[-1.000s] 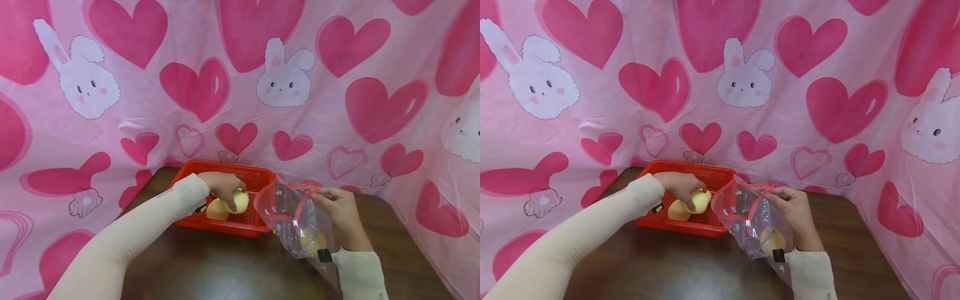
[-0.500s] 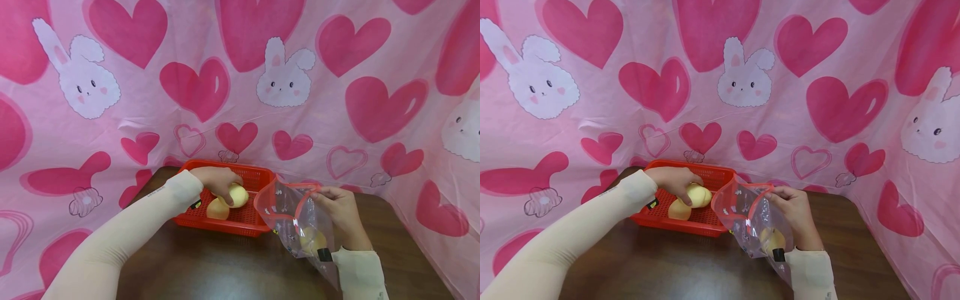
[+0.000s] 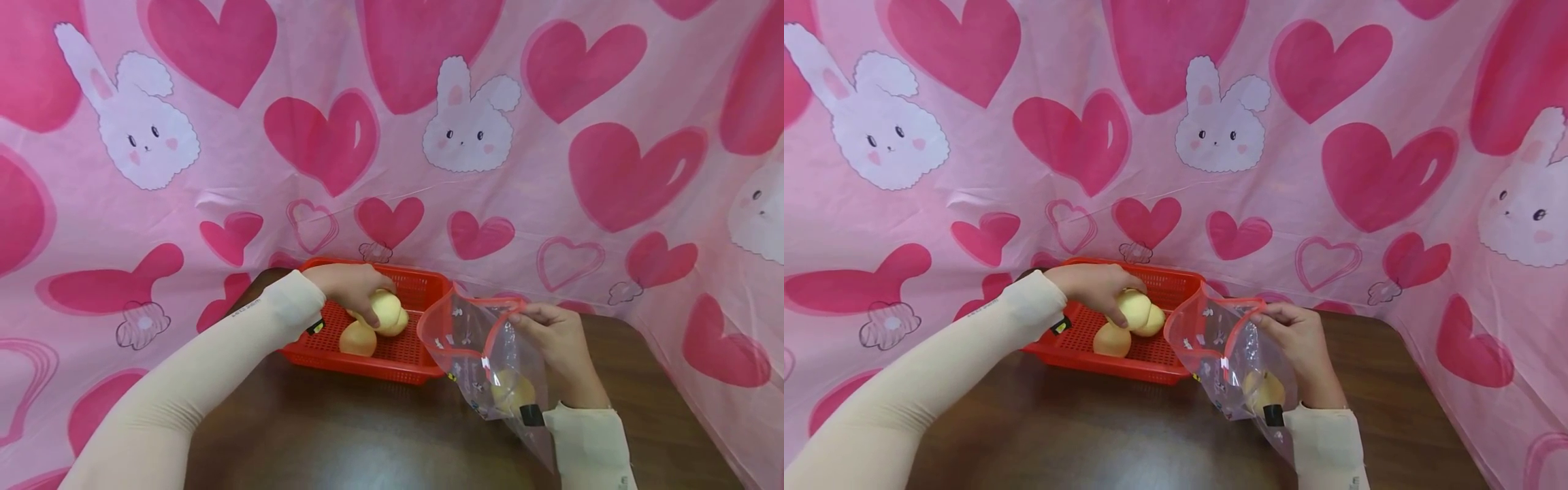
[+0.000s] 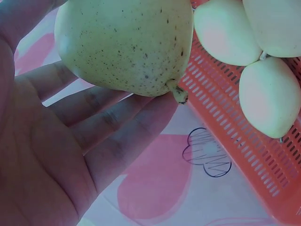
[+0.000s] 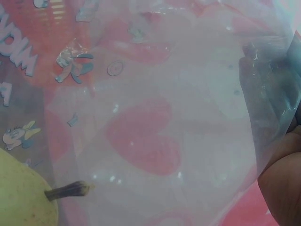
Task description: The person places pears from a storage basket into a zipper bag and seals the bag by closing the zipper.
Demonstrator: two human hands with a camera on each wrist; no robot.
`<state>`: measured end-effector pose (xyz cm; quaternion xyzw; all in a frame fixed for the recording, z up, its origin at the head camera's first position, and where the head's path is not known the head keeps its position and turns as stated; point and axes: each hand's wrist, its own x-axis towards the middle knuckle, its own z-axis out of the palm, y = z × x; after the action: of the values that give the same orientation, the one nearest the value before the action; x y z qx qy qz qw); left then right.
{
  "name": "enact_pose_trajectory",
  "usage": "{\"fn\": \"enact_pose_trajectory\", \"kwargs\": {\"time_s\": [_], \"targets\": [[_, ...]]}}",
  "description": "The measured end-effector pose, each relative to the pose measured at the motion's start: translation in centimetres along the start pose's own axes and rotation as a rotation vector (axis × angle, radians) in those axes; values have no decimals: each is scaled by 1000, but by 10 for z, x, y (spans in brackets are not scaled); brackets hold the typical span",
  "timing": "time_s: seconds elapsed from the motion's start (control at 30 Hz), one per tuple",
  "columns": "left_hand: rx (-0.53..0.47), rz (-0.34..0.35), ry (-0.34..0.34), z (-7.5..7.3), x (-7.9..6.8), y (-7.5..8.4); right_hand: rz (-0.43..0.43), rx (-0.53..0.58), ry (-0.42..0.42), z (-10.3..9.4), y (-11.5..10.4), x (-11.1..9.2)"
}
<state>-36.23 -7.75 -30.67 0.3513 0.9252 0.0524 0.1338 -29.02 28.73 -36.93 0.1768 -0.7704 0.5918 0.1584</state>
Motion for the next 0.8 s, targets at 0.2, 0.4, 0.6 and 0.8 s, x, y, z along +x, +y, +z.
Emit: {"fn": "enact_pose_trajectory", "kwargs": {"time_s": [0.2, 0.4, 0.6, 0.8], "targets": [[15, 21, 23, -6, -5, -1, -7, 8, 4, 0, 0, 1], [25, 30, 56, -10, -11, 1, -6, 99, 11, 1, 0, 1], [18, 48, 94, -13, -15, 1, -11, 100, 8, 1, 0, 1], [37, 58, 130, -16, -18, 1, -12, 70, 6, 1, 0, 1]]}}
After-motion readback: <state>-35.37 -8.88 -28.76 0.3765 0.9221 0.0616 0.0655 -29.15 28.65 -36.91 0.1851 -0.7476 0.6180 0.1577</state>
